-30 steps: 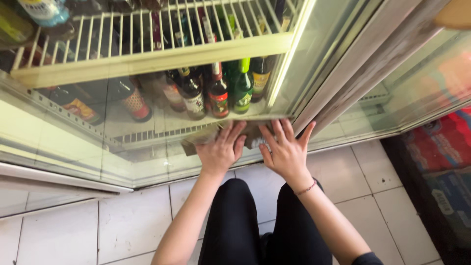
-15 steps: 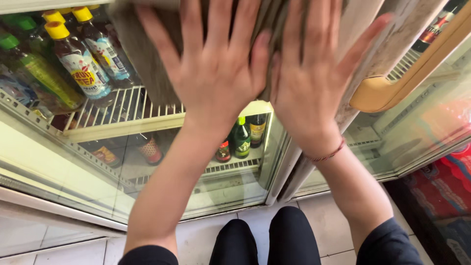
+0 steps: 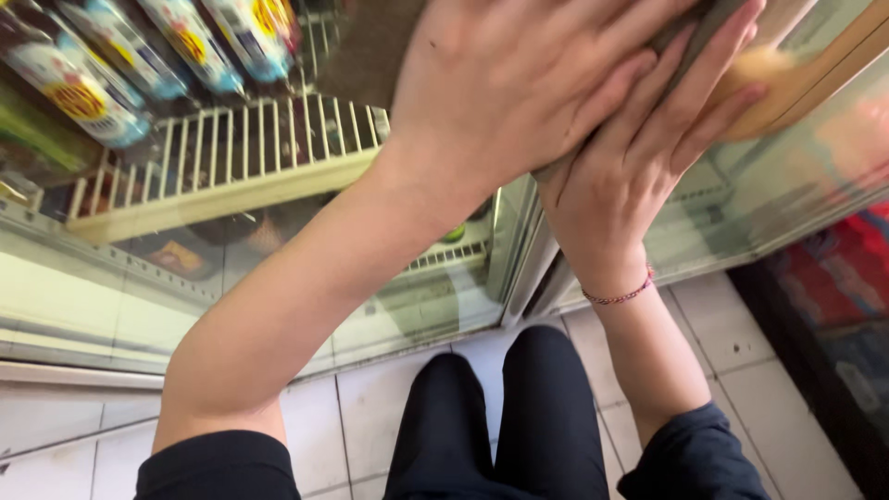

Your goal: The person cleans the glass door of a commercial refrigerator in a store. They spray a cleaning solution onto the glass and wipe it down with a cloth, covering the upper and lower sections of the door.

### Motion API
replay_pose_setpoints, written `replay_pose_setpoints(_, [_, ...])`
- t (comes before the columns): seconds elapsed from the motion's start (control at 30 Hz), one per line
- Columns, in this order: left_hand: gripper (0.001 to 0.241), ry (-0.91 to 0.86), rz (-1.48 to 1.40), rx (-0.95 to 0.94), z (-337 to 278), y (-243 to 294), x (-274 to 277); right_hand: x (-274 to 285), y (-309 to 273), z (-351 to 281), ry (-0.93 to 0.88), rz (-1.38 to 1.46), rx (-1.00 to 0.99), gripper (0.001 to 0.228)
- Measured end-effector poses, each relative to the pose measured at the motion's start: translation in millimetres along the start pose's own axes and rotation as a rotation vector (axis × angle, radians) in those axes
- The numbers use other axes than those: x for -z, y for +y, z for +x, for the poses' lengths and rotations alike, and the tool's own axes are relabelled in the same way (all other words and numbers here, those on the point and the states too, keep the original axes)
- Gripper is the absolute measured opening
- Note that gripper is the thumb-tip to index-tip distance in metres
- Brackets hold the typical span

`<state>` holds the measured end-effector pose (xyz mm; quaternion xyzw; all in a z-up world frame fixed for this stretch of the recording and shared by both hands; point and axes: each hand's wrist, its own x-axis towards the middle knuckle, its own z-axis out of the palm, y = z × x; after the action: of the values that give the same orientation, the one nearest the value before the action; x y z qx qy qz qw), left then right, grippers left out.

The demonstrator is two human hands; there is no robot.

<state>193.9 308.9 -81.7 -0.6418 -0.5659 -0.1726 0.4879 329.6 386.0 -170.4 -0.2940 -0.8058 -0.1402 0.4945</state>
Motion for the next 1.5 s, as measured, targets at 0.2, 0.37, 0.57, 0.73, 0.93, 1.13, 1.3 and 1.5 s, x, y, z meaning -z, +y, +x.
replay_pose_setpoints(0.2, [0.046,-0.111,-0.222,-0.055,-106.5,68.3,-65.2,-47.9,1.2,-133.0,-0.115,0.199,-0.169,0.094])
replay_pose_setpoints(0.37, [0.050,-0.185,-0.404,-0.034,-201.1,138.9,-120.3,-79.4,-1.7,-245.3,-0.342,0.172,-0.223,0.080])
replay_pose_setpoints(0.57, [0.060,-0.346,-0.478,-0.006,-344.0,240.4,-191.7,-105.1,-11.5,-362.1,-0.764,0.026,-0.285,0.084])
replay_pose_setpoints(0.73, [0.064,-0.541,-0.492,0.098,-483.8,302.5,-234.9,-92.8,-16.2,-423.9,-0.985,0.062,-0.315,0.067])
replay_pose_setpoints(0.93, [0.044,-0.630,-0.453,0.466,-532.3,303.9,-198.7,-71.2,-5.1,-431.7,-0.913,0.401,-0.568,0.042])
replay_pose_setpoints(1.13, [0.052,-0.892,-0.500,0.630,-379.8,221.9,-130.2,-55.4,-0.1,-406.2,-0.675,0.636,-0.676,0.036])
replay_pose_setpoints(1.3, [0.064,0.123,-0.008,0.697,-299.2,211.7,-146.2,-52.4,3.3,-397.6,-0.572,0.714,-0.708,0.031])
replay_pose_setpoints(1.5, [0.028,-0.176,-0.203,0.833,-425.6,291.7,-184.2,-47.1,6.5,-398.6,-0.559,0.674,-0.712,0.026])
